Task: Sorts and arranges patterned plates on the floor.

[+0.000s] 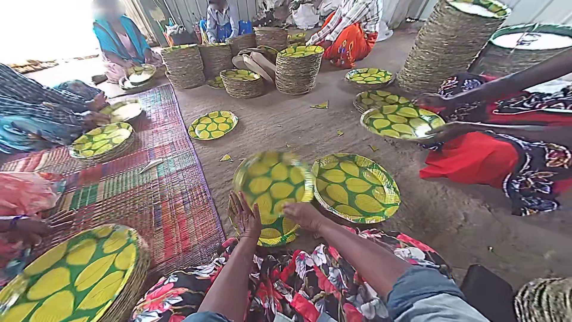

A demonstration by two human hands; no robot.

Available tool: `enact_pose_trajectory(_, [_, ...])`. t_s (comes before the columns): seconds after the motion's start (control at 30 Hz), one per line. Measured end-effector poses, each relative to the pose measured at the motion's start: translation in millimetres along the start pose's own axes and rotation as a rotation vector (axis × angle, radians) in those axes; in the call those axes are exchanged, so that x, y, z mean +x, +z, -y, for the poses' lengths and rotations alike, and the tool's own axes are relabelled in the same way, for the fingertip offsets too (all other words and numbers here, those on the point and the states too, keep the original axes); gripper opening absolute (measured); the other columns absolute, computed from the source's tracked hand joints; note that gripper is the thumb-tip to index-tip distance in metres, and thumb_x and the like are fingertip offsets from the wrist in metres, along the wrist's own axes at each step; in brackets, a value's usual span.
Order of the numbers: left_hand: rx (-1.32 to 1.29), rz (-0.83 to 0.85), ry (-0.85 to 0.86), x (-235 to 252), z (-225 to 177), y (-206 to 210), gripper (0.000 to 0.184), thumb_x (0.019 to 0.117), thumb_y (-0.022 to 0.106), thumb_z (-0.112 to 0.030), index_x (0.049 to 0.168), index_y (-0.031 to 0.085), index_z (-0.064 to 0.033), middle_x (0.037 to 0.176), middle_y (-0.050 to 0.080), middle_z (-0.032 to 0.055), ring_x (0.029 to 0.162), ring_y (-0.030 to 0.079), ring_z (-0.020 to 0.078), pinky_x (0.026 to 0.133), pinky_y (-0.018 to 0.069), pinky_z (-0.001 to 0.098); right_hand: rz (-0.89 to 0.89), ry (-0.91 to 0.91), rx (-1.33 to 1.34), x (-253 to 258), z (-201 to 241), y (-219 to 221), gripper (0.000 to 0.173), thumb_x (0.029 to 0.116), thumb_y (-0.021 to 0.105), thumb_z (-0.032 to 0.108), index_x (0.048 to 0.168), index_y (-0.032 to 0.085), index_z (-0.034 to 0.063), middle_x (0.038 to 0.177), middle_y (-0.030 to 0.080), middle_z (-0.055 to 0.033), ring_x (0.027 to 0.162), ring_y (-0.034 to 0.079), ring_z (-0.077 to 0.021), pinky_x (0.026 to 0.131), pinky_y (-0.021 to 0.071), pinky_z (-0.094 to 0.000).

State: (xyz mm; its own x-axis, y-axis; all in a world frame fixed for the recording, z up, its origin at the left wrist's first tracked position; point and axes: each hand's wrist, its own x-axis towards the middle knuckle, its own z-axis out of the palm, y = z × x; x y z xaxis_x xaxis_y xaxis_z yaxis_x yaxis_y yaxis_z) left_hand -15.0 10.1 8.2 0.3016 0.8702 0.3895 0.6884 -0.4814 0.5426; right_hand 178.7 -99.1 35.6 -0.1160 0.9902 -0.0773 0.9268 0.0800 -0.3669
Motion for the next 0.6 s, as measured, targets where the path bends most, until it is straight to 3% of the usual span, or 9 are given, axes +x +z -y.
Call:
enact_pose_trajectory(0.03, [0.01,0.1,0.007,-1,1,-5,0.072,0.1055,0.028,-0.043,0.159,0.028,0.005,0.167,0.018,0.0313,0.157,0.015,0.0467,0.124,0.0072,0.0665,0.15,-0.08,0.002,5,-1,11,0.037,0.1089,0.047,0.018,0.135,0.063,-0.0019,0.153,0.054,-0.0188,0.142,0.05,-0.0381,0.115,0.0378,-0.0601])
enact_pose_trajectory(0.1, [0.151,0.548,-0.029,-8,0,-18,0.065,0.1097,0.038,-0.039,0.162,0.026,-0.0018,0.17,0.013,0.0267,0.159,0.008,0.0423,0.124,0.0065,0.0663,0.358,-0.067,-0.024,11,0,20,0.047,0.1092,0.049,0.037,0.132,0.066,0.0003,0.155,0.052,-0.0164,0.145,0.047,-0.0376,0.114,0.0358,-0.0638])
enact_pose_trajectory(0.17, [0.323,0.932,-0.045,-12,-1,-13,0.075,0.1073,0.048,-0.044,0.166,0.015,-0.0104,0.173,0.003,0.0194,0.16,0.001,0.0372,0.125,0.007,0.0662,0.338,0.13,-0.023,11,-2,2,0.06,0.1109,0.036,0.049,0.13,0.066,-0.0002,0.142,0.062,-0.0206,0.137,0.054,-0.039,0.116,0.0333,-0.0637])
enact_pose_trajectory(0.2, [0.361,1.007,-0.033,-16,-1,-8,0.079,0.1056,0.051,-0.044,0.167,0.012,-0.0124,0.173,-0.001,0.0171,0.161,-0.001,0.0353,0.125,0.0061,0.0661,0.225,0.242,-0.015,6,-8,-9,0.06,0.1115,0.034,0.046,0.127,0.067,-0.0027,0.134,0.065,-0.0252,0.132,0.057,-0.042,0.114,0.0339,-0.063])
enact_pose_trajectory(0.23, [0.364,1.034,-0.03,-19,-1,-5,0.081,0.1042,0.054,-0.042,0.167,0.011,-0.0126,0.174,-0.002,0.017,0.161,-0.002,0.0352,0.124,0.0058,0.0669,0.083,0.36,-0.017,1,-15,-16,0.057,0.1111,0.038,0.042,0.129,0.064,-0.0055,0.133,0.063,-0.0289,0.131,0.057,-0.0447,0.113,0.0355,-0.063])
enact_pose_trajectory(0.3, [0.353,1.04,-0.034,-17,-3,-3,0.083,0.1034,0.058,-0.041,0.166,0.012,-0.012,0.173,-0.002,0.0176,0.161,-0.002,0.036,0.124,0.0063,0.0684,-0.091,0.668,0.03,-6,-26,-29,0.057,0.1076,0.051,0.037,0.147,0.05,-0.0042,0.15,0.05,-0.0294,0.143,0.044,-0.0451,0.116,0.0324,-0.0639])
enact_pose_trajectory(0.37, [0.35,1.036,-0.038,-14,-6,-4,0.085,0.1033,0.059,-0.043,0.166,0.013,-0.0107,0.173,-0.001,0.0185,0.16,-0.002,0.0377,0.122,0.0075,0.0703,-0.082,0.865,0.086,-11,-37,-31,0.06,0.1061,0.054,0.034,0.148,0.046,-0.0081,0.155,0.041,-0.0319,0.147,0.038,-0.0468,0.116,0.0322,-0.0653])
enact_pose_trajectory(0.5, [0.317,1.018,-0.058,-13,-7,-5,0.085,0.1021,0.062,-0.04,0.166,0.015,-0.01,0.173,0.0,0.0185,0.16,-0.001,0.0388,0.121,0.008,0.0725,0.045,0.938,-0.006,-1,-38,-27,0.042,0.1062,0.051,0.018,0.135,0.056,-0.0118,0.149,0.048,-0.0322,0.141,0.047,-0.0449,0.111,0.0396,-0.0617])
enact_pose_trajectory(0.6, [0.288,1.022,-0.07,-14,-5,-6,0.085,0.1012,0.064,-0.039,0.166,0.016,-0.0105,0.174,0.001,0.017,0.16,-0.001,0.0382,0.121,0.0077,0.0733,-0.003,0.922,-0.013,-1,-39,-29,0.043,0.1078,0.049,0.023,0.137,0.058,-0.0077,0.148,0.052,-0.0291,0.139,0.05,-0.0441,0.112,0.037,-0.0642])
